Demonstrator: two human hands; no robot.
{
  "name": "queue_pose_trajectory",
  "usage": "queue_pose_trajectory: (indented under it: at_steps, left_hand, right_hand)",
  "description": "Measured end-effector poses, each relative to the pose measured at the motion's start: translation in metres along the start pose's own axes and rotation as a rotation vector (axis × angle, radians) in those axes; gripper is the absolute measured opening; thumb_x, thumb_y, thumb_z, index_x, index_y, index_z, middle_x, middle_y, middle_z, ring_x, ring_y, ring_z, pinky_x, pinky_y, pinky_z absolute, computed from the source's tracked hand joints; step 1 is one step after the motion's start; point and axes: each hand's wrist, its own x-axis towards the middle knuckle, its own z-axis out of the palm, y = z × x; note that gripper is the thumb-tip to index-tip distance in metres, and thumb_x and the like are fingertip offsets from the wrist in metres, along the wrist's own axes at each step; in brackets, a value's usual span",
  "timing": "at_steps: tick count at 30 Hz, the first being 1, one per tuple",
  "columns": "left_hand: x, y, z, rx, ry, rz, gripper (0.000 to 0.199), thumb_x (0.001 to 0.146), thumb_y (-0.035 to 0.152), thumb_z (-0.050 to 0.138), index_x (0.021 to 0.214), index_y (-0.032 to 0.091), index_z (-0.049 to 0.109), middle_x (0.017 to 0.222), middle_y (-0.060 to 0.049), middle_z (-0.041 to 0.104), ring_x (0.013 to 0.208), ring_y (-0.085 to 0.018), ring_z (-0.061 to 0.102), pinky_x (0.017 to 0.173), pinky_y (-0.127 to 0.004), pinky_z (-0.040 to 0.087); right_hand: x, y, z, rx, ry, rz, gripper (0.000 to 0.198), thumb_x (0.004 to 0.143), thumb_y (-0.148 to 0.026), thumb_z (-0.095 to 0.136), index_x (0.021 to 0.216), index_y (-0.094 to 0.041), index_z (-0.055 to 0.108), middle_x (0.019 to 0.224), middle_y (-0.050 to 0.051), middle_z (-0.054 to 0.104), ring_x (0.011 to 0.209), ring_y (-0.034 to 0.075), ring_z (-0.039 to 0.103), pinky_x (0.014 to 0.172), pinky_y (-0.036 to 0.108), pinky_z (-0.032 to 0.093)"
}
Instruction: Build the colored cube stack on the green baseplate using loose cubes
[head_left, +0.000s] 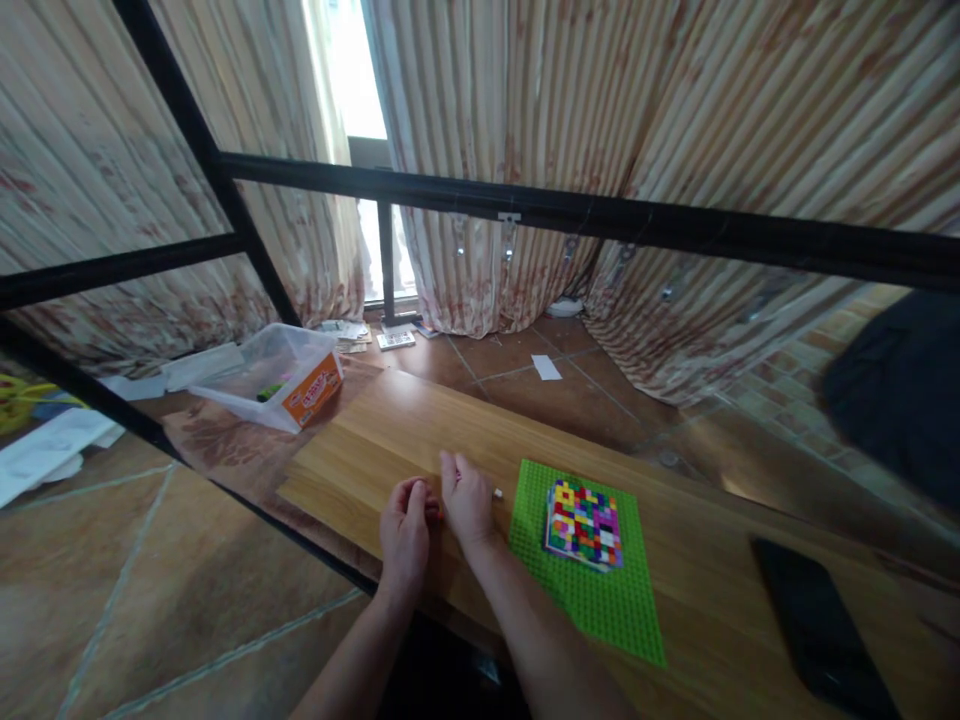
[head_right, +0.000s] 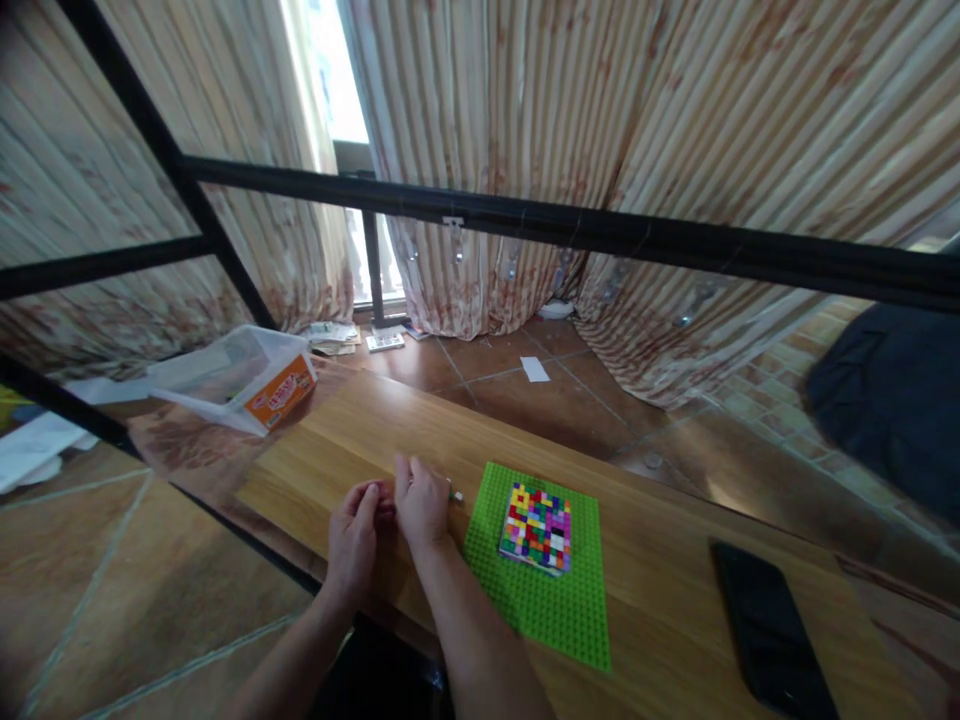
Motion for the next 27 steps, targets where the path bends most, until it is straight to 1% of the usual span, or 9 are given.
queue_pose_trajectory:
  at_steps: [3,6,8,10,12,15,21,24,27]
  left_hand:
    - [-0.002,0.001,0.011,-0.245,0.014,-0.059,0.022,0.077,0.036,0.065,0.086,0.016,0.065,0.076,0.000,0.064,0.065,-0.011,0.058,0.064,-0.022,0.046]
    - [-0.003,0.008,0.017,-0.520,-0.015,-0.225,0.021,0.082,0.033,0.059,0.085,0.014,0.067,0.080,-0.004,0.067,0.075,-0.012,0.063,0.076,-0.024,0.049]
    - [-0.004,0.015,0.016,-0.671,-0.108,-0.375,0.024,0.086,0.032,0.054,0.087,0.013,0.068,0.089,-0.007,0.069,0.086,-0.016,0.065,0.083,-0.027,0.049]
    - [-0.006,0.023,0.012,-0.709,-0.187,-0.520,0.023,0.086,0.031,0.054,0.083,0.012,0.067,0.090,-0.008,0.070,0.091,-0.020,0.066,0.084,-0.030,0.051]
    - [-0.007,0.029,0.006,-0.716,-0.223,-0.607,0.021,0.085,0.028,0.054,0.082,0.011,0.067,0.088,-0.009,0.070,0.093,-0.023,0.066,0.084,-0.032,0.052]
    - [-0.008,0.034,-0.004,-0.748,-0.239,-0.604,0.022,0.086,0.025,0.052,0.086,0.010,0.068,0.089,-0.010,0.070,0.096,-0.024,0.066,0.087,-0.033,0.052]
    - [-0.006,0.033,-0.021,-0.806,-0.268,-0.570,0.017,0.084,0.020,0.053,0.079,0.011,0.066,0.086,-0.010,0.070,0.096,-0.024,0.066,0.087,-0.035,0.053]
    - [-0.009,0.032,-0.025,-0.840,-0.266,-0.607,0.018,0.086,0.022,0.052,0.078,0.013,0.065,0.081,-0.008,0.069,0.092,-0.022,0.066,0.086,-0.034,0.053]
    - [-0.015,0.031,-0.026,-0.879,-0.256,-0.681,0.025,0.091,0.021,0.043,0.079,0.014,0.064,0.082,-0.007,0.069,0.089,-0.019,0.066,0.085,-0.033,0.054]
  right_hand:
    - [0.014,-0.010,-0.005,0.182,0.112,0.135,0.054,0.097,-0.051,0.006,0.059,-0.025,0.033,0.045,-0.004,0.041,0.040,0.012,0.041,0.044,0.024,0.030]
    - [0.012,-0.028,-0.003,0.345,0.128,0.213,0.052,0.095,-0.050,-0.005,0.060,-0.026,0.024,0.042,-0.008,0.031,0.034,0.011,0.035,0.039,0.023,0.031]
    - [0.001,-0.039,0.001,0.544,0.116,0.267,0.051,0.096,-0.054,0.006,0.059,-0.025,0.026,0.043,-0.008,0.032,0.036,0.010,0.037,0.040,0.023,0.033]
    - [-0.013,-0.049,0.007,0.644,0.129,0.288,0.050,0.094,-0.056,0.029,0.057,-0.023,0.035,0.047,-0.007,0.039,0.042,0.010,0.041,0.044,0.023,0.036]
    - [-0.026,-0.056,0.012,0.599,0.145,0.263,0.044,0.087,-0.054,0.051,0.058,-0.021,0.045,0.053,-0.005,0.048,0.050,0.011,0.047,0.050,0.023,0.038]
    - [-0.037,-0.065,0.014,0.497,0.106,0.172,0.035,0.080,-0.049,0.063,0.063,-0.020,0.055,0.059,-0.003,0.056,0.057,0.013,0.052,0.056,0.024,0.041]
    - [-0.041,-0.068,0.010,0.188,0.064,-0.104,0.038,0.088,-0.046,0.057,0.060,-0.020,0.054,0.060,-0.002,0.056,0.060,0.014,0.052,0.062,0.026,0.038]
    - [-0.041,-0.065,0.012,-0.011,0.025,-0.262,0.036,0.092,-0.044,0.053,0.064,-0.021,0.055,0.064,-0.001,0.058,0.065,0.016,0.053,0.065,0.028,0.036]
    - [-0.041,-0.067,0.012,-0.189,-0.015,-0.378,0.033,0.093,-0.042,0.052,0.067,-0.022,0.056,0.068,0.001,0.061,0.071,0.018,0.054,0.069,0.030,0.036]
